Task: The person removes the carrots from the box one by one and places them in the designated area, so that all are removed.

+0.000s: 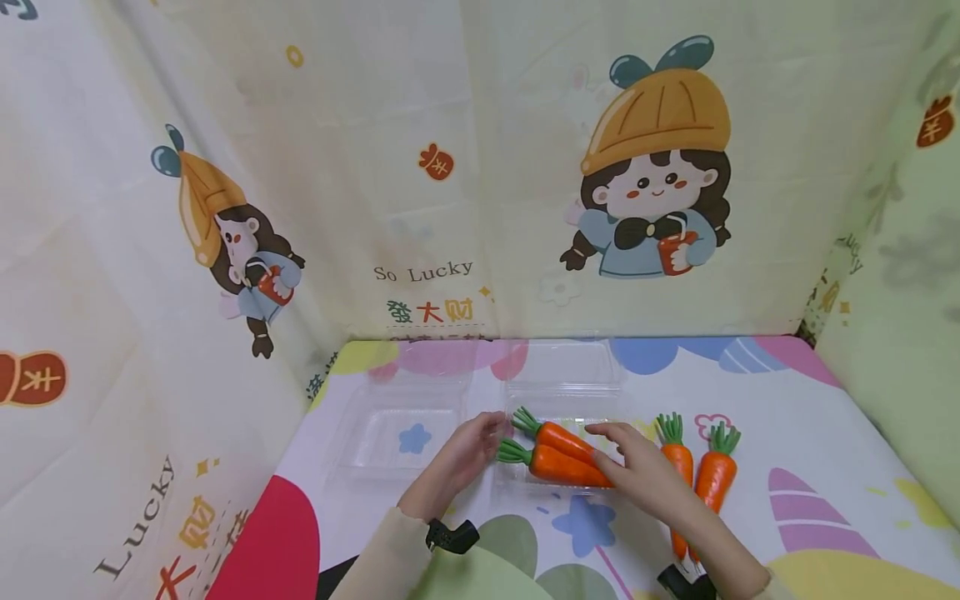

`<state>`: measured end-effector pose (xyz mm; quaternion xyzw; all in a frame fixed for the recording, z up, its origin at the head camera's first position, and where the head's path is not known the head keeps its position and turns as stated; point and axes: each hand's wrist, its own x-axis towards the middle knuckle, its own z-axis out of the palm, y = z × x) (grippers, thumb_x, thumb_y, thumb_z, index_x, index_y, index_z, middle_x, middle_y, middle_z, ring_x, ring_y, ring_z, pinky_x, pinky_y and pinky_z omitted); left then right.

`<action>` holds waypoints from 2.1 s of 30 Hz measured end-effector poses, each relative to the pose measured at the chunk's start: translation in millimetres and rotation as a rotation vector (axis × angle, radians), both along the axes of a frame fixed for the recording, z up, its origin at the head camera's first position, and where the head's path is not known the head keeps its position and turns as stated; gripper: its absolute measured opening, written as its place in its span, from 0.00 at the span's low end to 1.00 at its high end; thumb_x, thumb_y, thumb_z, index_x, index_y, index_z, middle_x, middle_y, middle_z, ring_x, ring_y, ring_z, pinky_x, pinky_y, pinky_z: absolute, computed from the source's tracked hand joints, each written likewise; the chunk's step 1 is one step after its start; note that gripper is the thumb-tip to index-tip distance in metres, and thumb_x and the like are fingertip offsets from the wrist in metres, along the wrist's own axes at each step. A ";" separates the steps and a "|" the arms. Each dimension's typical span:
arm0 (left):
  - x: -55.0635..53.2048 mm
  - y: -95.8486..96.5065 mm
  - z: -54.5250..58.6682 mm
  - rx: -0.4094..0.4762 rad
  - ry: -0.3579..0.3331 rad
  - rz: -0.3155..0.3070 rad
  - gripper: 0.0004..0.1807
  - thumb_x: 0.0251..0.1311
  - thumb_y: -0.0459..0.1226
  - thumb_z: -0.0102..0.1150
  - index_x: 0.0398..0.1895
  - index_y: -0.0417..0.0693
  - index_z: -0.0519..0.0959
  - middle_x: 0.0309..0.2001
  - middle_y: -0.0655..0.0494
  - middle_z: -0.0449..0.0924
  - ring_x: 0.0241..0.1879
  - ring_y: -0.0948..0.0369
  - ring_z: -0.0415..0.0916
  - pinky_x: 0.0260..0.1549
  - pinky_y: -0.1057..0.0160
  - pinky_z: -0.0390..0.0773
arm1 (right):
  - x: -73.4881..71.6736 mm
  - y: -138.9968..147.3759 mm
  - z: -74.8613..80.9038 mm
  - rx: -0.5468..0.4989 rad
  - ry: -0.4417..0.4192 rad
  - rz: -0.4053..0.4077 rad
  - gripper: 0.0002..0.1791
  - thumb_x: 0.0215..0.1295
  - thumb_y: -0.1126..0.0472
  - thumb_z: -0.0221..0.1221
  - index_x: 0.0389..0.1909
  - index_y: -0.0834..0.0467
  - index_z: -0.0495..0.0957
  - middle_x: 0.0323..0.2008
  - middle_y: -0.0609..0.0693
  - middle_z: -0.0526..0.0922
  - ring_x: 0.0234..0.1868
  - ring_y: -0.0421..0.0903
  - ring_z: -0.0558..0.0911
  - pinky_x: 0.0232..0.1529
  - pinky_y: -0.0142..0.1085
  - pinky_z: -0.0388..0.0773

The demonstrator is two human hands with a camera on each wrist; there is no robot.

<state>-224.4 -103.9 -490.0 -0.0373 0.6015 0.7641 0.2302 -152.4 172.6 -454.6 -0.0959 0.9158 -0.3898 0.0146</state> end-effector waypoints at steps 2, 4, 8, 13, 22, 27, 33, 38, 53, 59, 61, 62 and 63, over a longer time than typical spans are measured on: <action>5.4 -3.1 -0.9 -0.013 0.004 0.003 0.19 0.77 0.42 0.46 0.57 0.36 0.76 0.48 0.53 0.81 0.39 0.63 0.70 0.40 0.69 0.67 | -0.5 -5.5 0.9 -0.008 -0.052 0.016 0.22 0.71 0.58 0.62 0.63 0.57 0.79 0.61 0.58 0.81 0.57 0.59 0.82 0.56 0.56 0.83; 9.9 -6.6 -1.0 -0.017 0.010 0.000 0.24 0.78 0.43 0.45 0.65 0.34 0.71 0.56 0.49 0.78 0.44 0.61 0.72 0.44 0.67 0.72 | -0.7 -9.7 2.6 -0.014 -0.093 0.027 0.21 0.70 0.58 0.63 0.63 0.56 0.79 0.59 0.57 0.82 0.54 0.55 0.83 0.53 0.54 0.85; 15.8 -14.0 0.0 -0.005 0.011 -0.004 0.27 0.79 0.45 0.43 0.70 0.33 0.66 0.58 0.45 0.73 0.46 0.59 0.73 0.45 0.62 0.80 | -1.6 -15.4 4.3 -0.006 -0.119 0.041 0.21 0.70 0.57 0.64 0.62 0.54 0.80 0.58 0.54 0.83 0.54 0.53 0.83 0.52 0.53 0.85; 16.6 -19.6 2.9 0.000 -0.002 -0.044 0.28 0.80 0.46 0.42 0.72 0.36 0.64 0.51 0.50 0.73 0.45 0.58 0.73 0.42 0.60 0.82 | -4.9 -21.5 2.6 0.002 -0.123 0.087 0.21 0.68 0.57 0.66 0.60 0.56 0.81 0.58 0.55 0.83 0.52 0.52 0.83 0.51 0.51 0.86; 5.6 -19.2 6.3 -0.045 -0.080 -0.105 0.30 0.76 0.47 0.46 0.74 0.41 0.61 0.46 0.54 0.71 0.45 0.56 0.71 0.38 0.59 0.82 | -13.3 -34.8 -1.5 0.091 -0.094 0.152 0.22 0.62 0.62 0.70 0.58 0.58 0.82 0.54 0.55 0.85 0.49 0.51 0.81 0.60 0.58 0.79; 1.1 -17.5 7.0 -0.072 -0.079 -0.133 0.26 0.76 0.37 0.44 0.73 0.40 0.60 0.45 0.52 0.73 0.43 0.56 0.73 0.35 0.59 0.83 | -17.7 -41.9 -0.1 0.106 -0.109 0.163 0.25 0.58 0.66 0.71 0.59 0.60 0.81 0.50 0.54 0.86 0.44 0.50 0.80 0.56 0.57 0.81; -2.8 -14.6 4.7 -0.109 -0.082 -0.126 0.25 0.74 0.33 0.48 0.72 0.41 0.63 0.44 0.52 0.73 0.41 0.57 0.74 0.35 0.60 0.81 | -20.1 -46.2 -2.6 0.106 -0.115 0.189 0.25 0.56 0.67 0.72 0.57 0.57 0.82 0.49 0.53 0.87 0.45 0.50 0.82 0.54 0.55 0.82; -5.4 -12.9 1.9 -0.124 -0.069 -0.114 0.24 0.73 0.33 0.50 0.70 0.42 0.64 0.49 0.47 0.73 0.40 0.57 0.76 0.34 0.60 0.82 | -22.2 -46.1 -0.9 0.096 -0.118 0.191 0.24 0.55 0.68 0.73 0.55 0.54 0.84 0.50 0.52 0.87 0.47 0.50 0.82 0.55 0.56 0.81; -9.2 -11.8 -6.4 -0.164 -0.053 -0.097 0.22 0.69 0.30 0.51 0.65 0.46 0.65 0.40 0.50 0.76 0.35 0.58 0.78 0.32 0.59 0.81 | -27.6 -41.1 -4.9 0.016 -0.149 0.274 0.24 0.57 0.69 0.71 0.54 0.52 0.81 0.48 0.53 0.86 0.47 0.52 0.81 0.55 0.58 0.80; -9.0 -12.9 -5.2 -0.140 -0.049 -0.102 0.24 0.65 0.28 0.49 0.65 0.45 0.64 0.34 0.54 0.78 0.32 0.61 0.78 0.30 0.61 0.80 | -29.0 -36.0 -3.0 -0.033 -0.169 0.282 0.24 0.57 0.66 0.73 0.55 0.50 0.80 0.48 0.53 0.86 0.48 0.53 0.82 0.54 0.59 0.81; -9.0 -12.8 -5.4 -0.134 -0.051 -0.105 0.24 0.66 0.28 0.50 0.65 0.45 0.64 0.34 0.54 0.78 0.32 0.61 0.77 0.29 0.61 0.80 | -29.6 -33.8 -3.1 -0.045 -0.170 0.288 0.24 0.57 0.66 0.73 0.55 0.49 0.80 0.49 0.53 0.86 0.50 0.54 0.82 0.54 0.59 0.80; -9.0 -12.6 -5.5 -0.133 -0.051 -0.108 0.24 0.66 0.29 0.50 0.65 0.45 0.64 0.34 0.54 0.78 0.32 0.61 0.77 0.29 0.61 0.79 | -29.8 -32.8 -3.5 -0.054 -0.174 0.288 0.24 0.58 0.65 0.72 0.55 0.49 0.80 0.49 0.53 0.85 0.51 0.55 0.82 0.55 0.60 0.80; -9.0 -12.3 -5.6 -0.132 -0.055 -0.109 0.24 0.66 0.29 0.51 0.65 0.45 0.64 0.34 0.54 0.78 0.33 0.60 0.76 0.29 0.62 0.79 | -30.0 -31.8 -3.7 -0.063 -0.179 0.286 0.24 0.58 0.65 0.72 0.55 0.49 0.80 0.50 0.53 0.85 0.51 0.56 0.82 0.55 0.60 0.80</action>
